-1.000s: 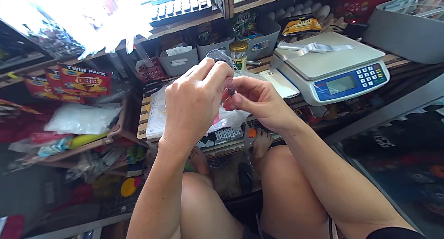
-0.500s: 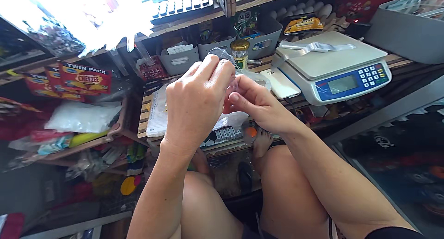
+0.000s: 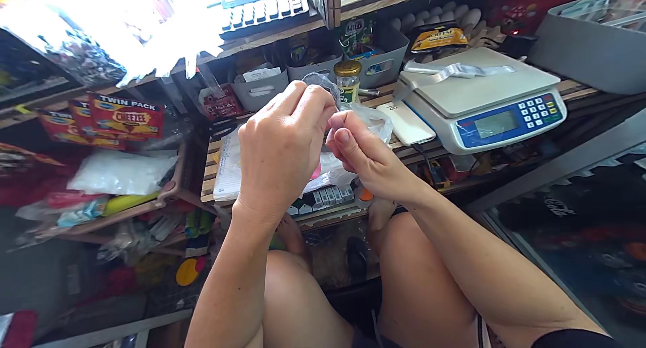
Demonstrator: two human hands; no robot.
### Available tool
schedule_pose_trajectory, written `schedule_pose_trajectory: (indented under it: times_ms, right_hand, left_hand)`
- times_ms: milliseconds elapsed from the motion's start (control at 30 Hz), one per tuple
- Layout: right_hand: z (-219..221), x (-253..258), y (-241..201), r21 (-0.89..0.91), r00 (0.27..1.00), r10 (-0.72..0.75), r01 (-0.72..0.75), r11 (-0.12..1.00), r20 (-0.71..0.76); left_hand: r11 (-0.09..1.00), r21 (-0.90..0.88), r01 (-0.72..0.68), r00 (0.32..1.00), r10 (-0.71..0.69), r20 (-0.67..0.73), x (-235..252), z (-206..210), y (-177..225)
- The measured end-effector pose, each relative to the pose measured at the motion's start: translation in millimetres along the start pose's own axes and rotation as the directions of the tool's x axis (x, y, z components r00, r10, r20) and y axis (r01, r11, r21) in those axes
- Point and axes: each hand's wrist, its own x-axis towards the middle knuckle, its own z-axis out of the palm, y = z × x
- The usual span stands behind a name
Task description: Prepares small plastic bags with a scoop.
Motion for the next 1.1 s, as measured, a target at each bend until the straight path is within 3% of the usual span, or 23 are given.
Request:
schedule_pose_trajectory:
  times_ms: [233,400,567,700,833,967,1100]
  right_hand:
    - [-3,3,4,0.08,1.0,-0.023,0.023,0.997,-0.004]
    - [-11,3,8,0.15,1.0,-0.01,0.01,0.989,-0.005]
    - [-17,6,16,0.134,0.993,0.067,-0.054,0.99,-0.095]
    - [-12,8,21,0.224,0.967,0.184,-0.143,0.964,-0.175]
    - [-6,10,28,0.286,0.952,0.257,-0.203,0.937,-0.164]
    - [-1,11,31,0.3,0.952,0.278,-0.23,0.926,-0.129]
    - [2,11,30,0.306,0.953,0.277,-0.229,0.924,-0.123]
  left_hand:
    - [0.995,-0.098,0.018,0.998,-0.023,-0.052,1,-4,-3]
    - [0.964,-0.216,0.158,0.97,-0.193,-0.149,-2,-27,-12]
    - [0.977,-0.187,0.103,0.911,-0.169,-0.378,5,-12,-24]
    - [0.996,-0.086,-0.018,0.931,-0.015,-0.364,6,19,-21]
    - [0.997,0.009,-0.072,0.965,0.072,-0.251,2,38,-28]
    - [0.997,-0.019,-0.077,0.976,0.072,-0.204,0,35,-28]
    - [0.986,-0.164,-0.016,0.973,-0.022,-0.23,3,30,-26]
